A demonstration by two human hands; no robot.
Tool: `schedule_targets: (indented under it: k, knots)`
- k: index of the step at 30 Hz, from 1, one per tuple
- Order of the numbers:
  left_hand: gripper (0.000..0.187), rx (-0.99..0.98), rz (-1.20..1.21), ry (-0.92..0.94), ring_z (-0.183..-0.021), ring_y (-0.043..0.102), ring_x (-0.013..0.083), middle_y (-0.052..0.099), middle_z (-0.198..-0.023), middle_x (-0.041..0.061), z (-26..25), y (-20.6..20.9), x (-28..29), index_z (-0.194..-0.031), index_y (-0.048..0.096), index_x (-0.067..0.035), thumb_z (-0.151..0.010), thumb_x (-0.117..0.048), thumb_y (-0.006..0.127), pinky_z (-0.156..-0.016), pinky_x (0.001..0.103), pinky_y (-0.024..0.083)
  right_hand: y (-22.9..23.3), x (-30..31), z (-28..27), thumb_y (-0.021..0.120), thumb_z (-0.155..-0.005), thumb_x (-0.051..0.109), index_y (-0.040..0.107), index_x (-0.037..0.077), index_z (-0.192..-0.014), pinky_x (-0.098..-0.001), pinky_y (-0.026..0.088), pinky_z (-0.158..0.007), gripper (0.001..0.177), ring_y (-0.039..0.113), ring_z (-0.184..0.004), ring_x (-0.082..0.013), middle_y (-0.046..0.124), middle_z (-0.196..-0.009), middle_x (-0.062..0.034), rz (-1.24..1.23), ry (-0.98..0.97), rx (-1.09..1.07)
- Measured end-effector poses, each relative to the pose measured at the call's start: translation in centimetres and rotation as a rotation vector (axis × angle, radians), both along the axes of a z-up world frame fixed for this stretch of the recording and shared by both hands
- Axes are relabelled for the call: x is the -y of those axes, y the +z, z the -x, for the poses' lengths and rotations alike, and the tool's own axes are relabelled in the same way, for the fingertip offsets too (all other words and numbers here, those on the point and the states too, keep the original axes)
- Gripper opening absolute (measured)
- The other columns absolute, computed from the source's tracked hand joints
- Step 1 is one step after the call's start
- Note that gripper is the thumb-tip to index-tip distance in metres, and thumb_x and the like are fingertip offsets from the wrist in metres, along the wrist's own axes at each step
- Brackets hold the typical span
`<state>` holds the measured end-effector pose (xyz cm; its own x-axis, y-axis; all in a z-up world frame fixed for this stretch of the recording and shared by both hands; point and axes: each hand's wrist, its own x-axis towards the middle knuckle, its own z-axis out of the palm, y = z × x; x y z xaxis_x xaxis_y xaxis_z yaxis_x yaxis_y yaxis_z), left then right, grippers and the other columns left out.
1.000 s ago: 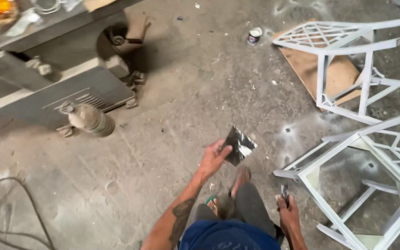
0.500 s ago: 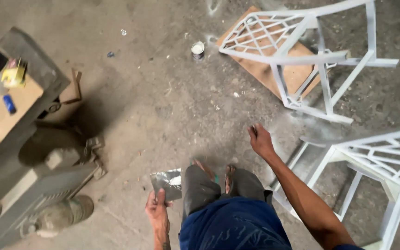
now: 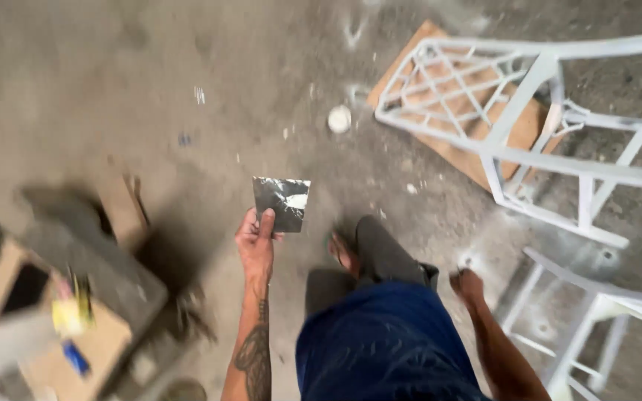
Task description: The person applies white putty to a white metal chair frame using a putty knife and a smaller tool. They scoop putty from a can, spread it onto the frame's joints and lattice, and smooth the surface. The person moves around the frame and sits on the floor to reach different areas.
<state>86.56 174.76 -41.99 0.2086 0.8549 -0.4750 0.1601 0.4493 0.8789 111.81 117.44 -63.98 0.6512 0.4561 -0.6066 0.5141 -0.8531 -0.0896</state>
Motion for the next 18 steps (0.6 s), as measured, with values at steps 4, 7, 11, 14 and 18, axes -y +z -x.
schedule_targets:
  k: [4, 7, 11, 14, 18]
  knots:
    - [0.023, 0.053, -0.011, -0.243, -0.057, 0.061, 0.0088, 0.068, -0.070, 0.004, -11.7, 0.2, -13.0, -0.115, 0.072, -0.008, -0.101, -0.027, 0.071, -0.055, 0.025, 0.055, -1.7, -5.9, 1.1, 0.065, -0.079, 0.050, 0.073, 0.008, -0.105, -0.0524, 0.060, -0.083, 0.050, 0.075, -0.098, -0.0457, 0.078, -0.093, -0.0219, 0.334, -0.540, -0.160]
    - [0.024, 0.102, -0.024, -0.388, -0.059, 0.061, 0.0083, 0.067, -0.072, 0.003, -18.3, -4.5, -19.8, -0.117, 0.071, -0.008, -0.102, -0.026, 0.069, -0.057, 0.024, 0.055, -6.4, -12.0, 1.2, 0.059, -0.084, 0.047, 0.073, 0.009, -0.112, -0.0494, 0.061, -0.089, 0.049, 0.075, -0.102, -0.0436, 0.078, -0.096, -0.0217, 0.340, -0.630, -0.180]
    - [0.034, 0.084, 0.044, -0.467, -0.058, 0.062, 0.0098, 0.069, -0.072, 0.005, -24.5, -9.7, -27.7, -0.123, 0.069, -0.005, -0.101, -0.030, 0.070, -0.059, 0.025, 0.057, -11.7, -27.1, -4.8, 0.058, -0.090, 0.037, 0.074, 0.002, -0.107, -0.0566, 0.059, -0.086, 0.042, 0.073, -0.103, -0.0480, 0.077, -0.097, -0.0276, 0.212, -0.648, -0.131]
    - [0.038, -0.024, 0.132, -0.477, -0.063, 0.067, 0.0110, 0.076, -0.083, 0.008, -25.6, -14.2, -34.1, -0.124, 0.072, -0.009, -0.098, -0.037, 0.074, -0.061, 0.026, 0.060, -11.6, -40.9, -10.7, 0.053, -0.095, 0.040, 0.070, 0.003, -0.116, -0.0556, 0.057, -0.093, 0.046, 0.071, -0.106, -0.0480, 0.075, -0.103, -0.0278, 0.095, -0.726, -0.142]
    - [0.041, -0.089, 0.238, -0.496, -0.075, 0.074, 0.0184, 0.079, -0.094, 0.011, -27.7, -19.0, -41.6, -0.130, 0.070, -0.010, -0.099, -0.037, 0.071, -0.070, 0.035, 0.061, -11.2, -51.8, -15.5, 0.057, -0.093, 0.039, 0.068, 0.001, -0.115, -0.0594, 0.056, -0.093, 0.045, 0.069, -0.109, -0.0496, 0.074, -0.106, -0.0293, 0.055, -0.800, -0.121]
